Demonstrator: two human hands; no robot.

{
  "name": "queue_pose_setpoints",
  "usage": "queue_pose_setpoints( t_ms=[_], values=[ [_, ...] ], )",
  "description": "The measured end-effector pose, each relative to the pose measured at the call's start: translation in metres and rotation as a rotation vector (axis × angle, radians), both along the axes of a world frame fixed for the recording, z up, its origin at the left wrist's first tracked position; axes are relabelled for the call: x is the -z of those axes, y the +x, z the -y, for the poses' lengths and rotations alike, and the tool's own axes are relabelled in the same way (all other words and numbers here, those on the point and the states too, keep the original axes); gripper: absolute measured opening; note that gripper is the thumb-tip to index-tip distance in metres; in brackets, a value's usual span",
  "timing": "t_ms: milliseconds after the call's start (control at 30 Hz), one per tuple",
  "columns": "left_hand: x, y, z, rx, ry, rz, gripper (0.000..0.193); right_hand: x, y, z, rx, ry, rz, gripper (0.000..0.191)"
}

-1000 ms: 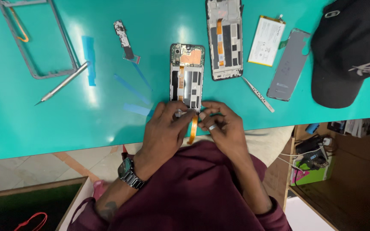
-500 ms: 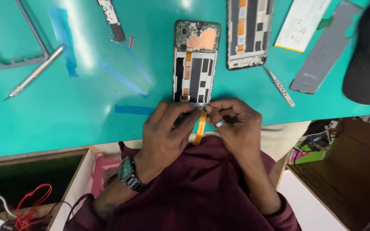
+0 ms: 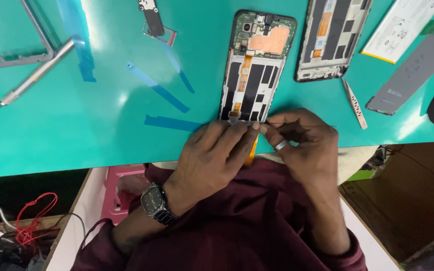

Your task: The person removes a battery from a disassembled smartphone, then uses tweezers to lift and reseat a flexible ribbon cable connector on the motherboard. The person handles the phone chassis, battery, and ribbon cable throughout.

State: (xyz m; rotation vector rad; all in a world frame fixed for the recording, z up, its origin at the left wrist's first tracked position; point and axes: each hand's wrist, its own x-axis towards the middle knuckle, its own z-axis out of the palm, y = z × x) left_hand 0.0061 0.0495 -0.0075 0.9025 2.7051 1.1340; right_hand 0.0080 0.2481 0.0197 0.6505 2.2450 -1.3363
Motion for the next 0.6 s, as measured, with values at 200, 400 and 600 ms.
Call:
queue_pose_setpoints(
  t_ms=[200,400,600],
  values=[
    [0.002,-0.002,-0.003,0.007,-0.071,0.011,0.034,-0.002,-0.009,-0.013,-0.061,-0.127,0.022,0.018],
    [0.001,-0.001,-0.001,0.014,-0.066,0.007,0.036,-0.005,-0.011,-0.009,-0.221,0.056,-0.169,0.017],
    [0.004,0.002,-0.001,0.018,-0.085,-0.004,0.039,-0.004,-0.012,-0.008,-0.255,0.118,-0.194,0.017]
  ],
)
